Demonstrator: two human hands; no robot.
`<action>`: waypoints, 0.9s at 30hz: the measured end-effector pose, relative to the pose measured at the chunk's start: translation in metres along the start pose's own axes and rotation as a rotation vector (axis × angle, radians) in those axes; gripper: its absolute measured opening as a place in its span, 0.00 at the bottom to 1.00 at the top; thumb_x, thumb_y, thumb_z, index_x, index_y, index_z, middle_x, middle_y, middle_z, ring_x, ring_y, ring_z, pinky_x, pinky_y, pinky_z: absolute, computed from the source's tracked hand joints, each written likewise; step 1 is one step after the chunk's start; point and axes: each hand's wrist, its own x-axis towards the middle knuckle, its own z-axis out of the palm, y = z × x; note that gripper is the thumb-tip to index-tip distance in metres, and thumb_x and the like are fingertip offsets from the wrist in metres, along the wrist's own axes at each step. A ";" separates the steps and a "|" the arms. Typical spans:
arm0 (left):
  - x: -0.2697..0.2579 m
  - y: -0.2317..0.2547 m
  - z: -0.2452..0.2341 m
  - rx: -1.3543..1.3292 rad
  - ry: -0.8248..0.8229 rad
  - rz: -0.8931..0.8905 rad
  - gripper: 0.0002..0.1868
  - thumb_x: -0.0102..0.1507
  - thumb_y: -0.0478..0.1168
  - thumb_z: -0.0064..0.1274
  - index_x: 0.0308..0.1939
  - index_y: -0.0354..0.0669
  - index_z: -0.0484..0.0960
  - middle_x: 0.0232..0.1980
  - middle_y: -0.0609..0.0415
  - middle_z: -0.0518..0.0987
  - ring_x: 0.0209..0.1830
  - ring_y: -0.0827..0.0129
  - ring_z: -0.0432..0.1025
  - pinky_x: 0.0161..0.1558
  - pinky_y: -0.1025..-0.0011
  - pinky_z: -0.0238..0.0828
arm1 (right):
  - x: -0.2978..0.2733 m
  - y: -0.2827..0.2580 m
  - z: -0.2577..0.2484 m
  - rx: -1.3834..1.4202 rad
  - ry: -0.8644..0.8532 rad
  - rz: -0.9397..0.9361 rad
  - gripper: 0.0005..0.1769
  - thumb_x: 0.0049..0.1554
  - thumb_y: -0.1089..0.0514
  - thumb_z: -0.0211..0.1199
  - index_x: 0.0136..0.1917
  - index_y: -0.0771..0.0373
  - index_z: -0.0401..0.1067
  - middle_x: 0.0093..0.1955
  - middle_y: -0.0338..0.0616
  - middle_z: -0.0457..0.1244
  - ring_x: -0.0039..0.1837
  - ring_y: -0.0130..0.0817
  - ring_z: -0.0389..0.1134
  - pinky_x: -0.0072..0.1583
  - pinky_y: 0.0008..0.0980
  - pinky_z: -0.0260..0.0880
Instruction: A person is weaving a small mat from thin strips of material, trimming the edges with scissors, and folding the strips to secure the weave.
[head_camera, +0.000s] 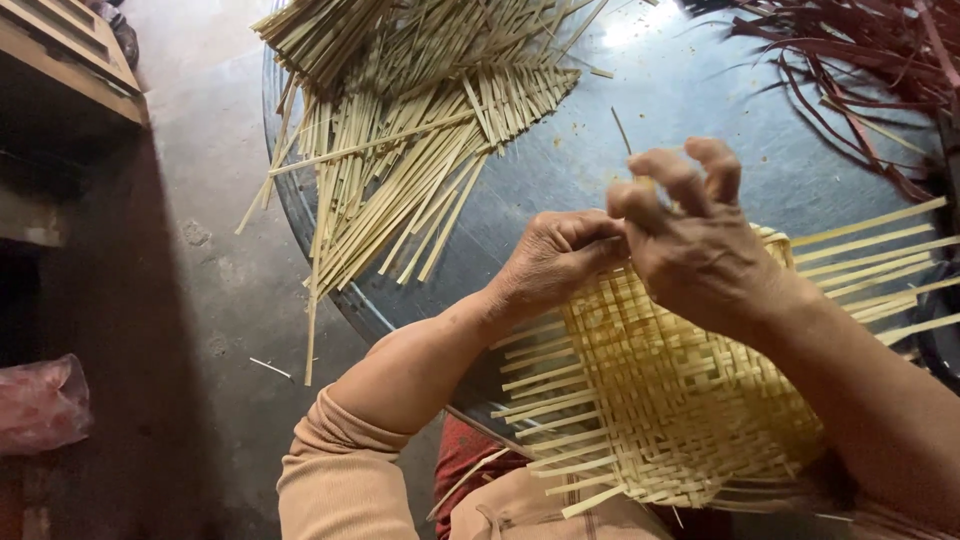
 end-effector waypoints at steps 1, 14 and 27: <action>-0.001 0.008 0.000 -0.001 -0.001 -0.002 0.06 0.58 0.39 0.48 0.35 0.44 0.78 0.34 0.64 0.74 0.34 0.84 0.65 0.36 0.83 0.63 | 0.001 -0.002 0.001 0.001 -0.001 0.001 0.09 0.43 0.72 0.54 0.40 0.67 0.65 0.48 0.37 0.51 0.59 0.38 0.49 0.60 0.39 0.42; 0.002 0.018 0.006 0.042 0.049 -0.036 0.05 0.57 0.34 0.45 0.26 0.44 0.73 0.23 0.66 0.64 0.23 0.83 0.54 0.25 0.82 0.51 | 0.004 0.003 -0.024 -0.175 -0.044 -0.071 0.08 0.43 0.64 0.59 0.40 0.64 0.68 0.51 0.40 0.53 0.59 0.40 0.51 0.60 0.45 0.46; 0.003 0.021 0.005 -0.034 0.122 -0.014 0.02 0.56 0.33 0.49 0.30 0.39 0.77 0.24 0.57 0.70 0.28 0.83 0.60 0.31 0.81 0.63 | 0.002 -0.002 0.016 0.375 0.332 0.256 0.06 0.45 0.70 0.48 0.29 0.62 0.59 0.43 0.38 0.51 0.52 0.38 0.50 0.56 0.36 0.54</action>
